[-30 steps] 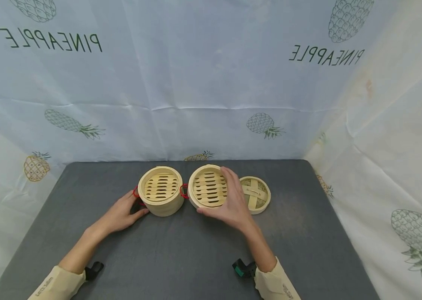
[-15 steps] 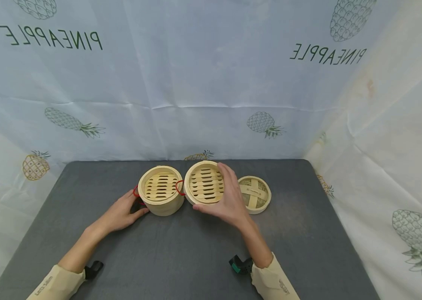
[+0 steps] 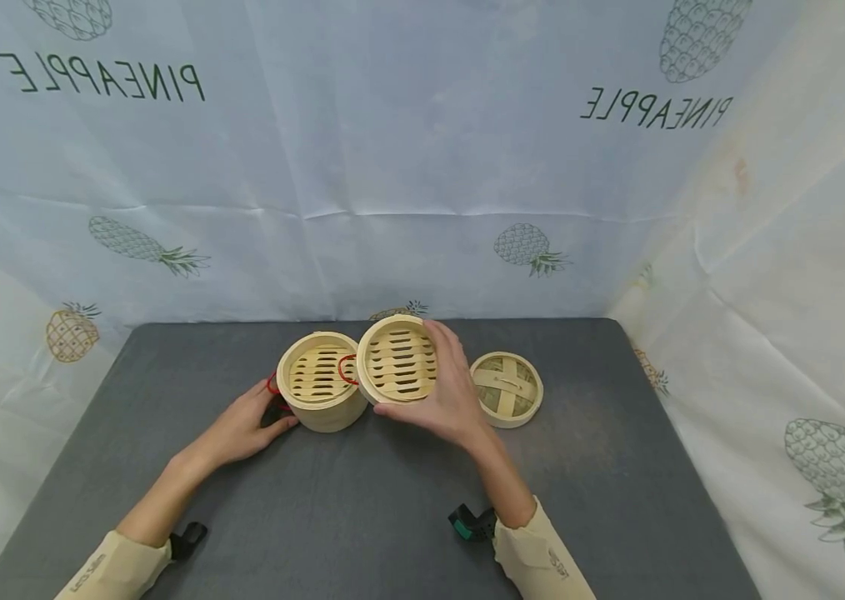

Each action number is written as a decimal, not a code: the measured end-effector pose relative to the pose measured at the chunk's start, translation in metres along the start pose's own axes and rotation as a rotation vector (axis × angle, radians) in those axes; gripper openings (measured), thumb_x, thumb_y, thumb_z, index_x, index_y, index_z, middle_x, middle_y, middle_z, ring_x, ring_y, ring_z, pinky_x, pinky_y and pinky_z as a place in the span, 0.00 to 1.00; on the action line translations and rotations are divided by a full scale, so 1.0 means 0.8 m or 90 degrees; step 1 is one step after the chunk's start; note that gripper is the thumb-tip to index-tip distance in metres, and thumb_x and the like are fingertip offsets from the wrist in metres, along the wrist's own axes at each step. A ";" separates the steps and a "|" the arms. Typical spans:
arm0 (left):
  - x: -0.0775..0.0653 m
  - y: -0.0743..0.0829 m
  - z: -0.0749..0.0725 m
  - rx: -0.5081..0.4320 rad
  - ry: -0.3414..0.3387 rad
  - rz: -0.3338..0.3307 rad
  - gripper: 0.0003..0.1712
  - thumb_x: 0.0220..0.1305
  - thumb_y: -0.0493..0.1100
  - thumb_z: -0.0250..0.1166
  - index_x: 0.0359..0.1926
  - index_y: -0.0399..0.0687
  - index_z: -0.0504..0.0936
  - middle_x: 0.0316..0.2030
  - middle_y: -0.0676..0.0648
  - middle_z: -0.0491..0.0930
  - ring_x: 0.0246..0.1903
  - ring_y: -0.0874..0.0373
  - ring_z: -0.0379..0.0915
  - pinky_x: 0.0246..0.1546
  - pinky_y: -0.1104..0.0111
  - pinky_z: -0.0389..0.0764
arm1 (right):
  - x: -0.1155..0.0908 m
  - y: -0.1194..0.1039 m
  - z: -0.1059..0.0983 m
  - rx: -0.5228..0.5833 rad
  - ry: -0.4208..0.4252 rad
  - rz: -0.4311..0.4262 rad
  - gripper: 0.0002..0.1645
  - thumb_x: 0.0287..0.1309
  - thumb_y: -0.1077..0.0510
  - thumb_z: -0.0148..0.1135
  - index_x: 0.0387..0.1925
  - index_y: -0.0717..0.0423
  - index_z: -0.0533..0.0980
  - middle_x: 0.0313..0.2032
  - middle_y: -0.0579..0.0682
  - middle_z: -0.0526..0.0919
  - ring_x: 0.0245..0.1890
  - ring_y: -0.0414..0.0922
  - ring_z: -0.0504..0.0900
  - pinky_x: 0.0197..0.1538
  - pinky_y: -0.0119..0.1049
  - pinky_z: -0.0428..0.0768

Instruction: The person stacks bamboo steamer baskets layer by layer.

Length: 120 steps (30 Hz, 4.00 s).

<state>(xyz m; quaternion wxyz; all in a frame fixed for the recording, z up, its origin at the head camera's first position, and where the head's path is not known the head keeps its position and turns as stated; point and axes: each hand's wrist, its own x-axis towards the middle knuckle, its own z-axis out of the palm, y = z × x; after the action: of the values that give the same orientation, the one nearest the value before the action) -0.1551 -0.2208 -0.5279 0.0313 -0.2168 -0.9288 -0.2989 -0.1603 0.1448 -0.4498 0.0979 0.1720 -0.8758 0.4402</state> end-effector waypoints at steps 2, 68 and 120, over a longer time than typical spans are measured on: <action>0.000 -0.008 0.003 0.003 -0.002 0.010 0.38 0.70 0.49 0.76 0.74 0.37 0.74 0.56 0.33 0.82 0.55 0.37 0.83 0.54 0.41 0.85 | 0.002 -0.003 0.001 0.008 -0.002 -0.003 0.80 0.36 0.42 0.93 0.87 0.43 0.55 0.83 0.55 0.59 0.82 0.59 0.62 0.75 0.71 0.70; 0.003 0.000 0.000 -0.009 0.004 0.037 0.36 0.68 0.42 0.76 0.72 0.35 0.75 0.57 0.34 0.82 0.58 0.39 0.82 0.60 0.44 0.84 | 0.051 -0.061 0.058 -0.018 -0.069 -0.074 0.79 0.35 0.36 0.92 0.85 0.50 0.58 0.81 0.54 0.63 0.81 0.59 0.66 0.74 0.68 0.73; 0.006 -0.055 0.034 0.017 0.020 0.023 0.36 0.66 0.51 0.79 0.70 0.42 0.79 0.57 0.39 0.82 0.57 0.41 0.82 0.57 0.42 0.84 | 0.066 -0.090 0.096 -0.060 -0.095 0.007 0.78 0.39 0.30 0.88 0.85 0.52 0.57 0.81 0.55 0.63 0.79 0.58 0.68 0.76 0.62 0.74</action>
<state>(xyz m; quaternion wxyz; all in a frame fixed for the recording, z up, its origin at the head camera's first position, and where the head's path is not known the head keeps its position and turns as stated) -0.1762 -0.2354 -0.5733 0.0541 -0.2287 -0.9279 -0.2894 -0.1828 0.0322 -0.4252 0.0375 0.1948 -0.9013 0.3851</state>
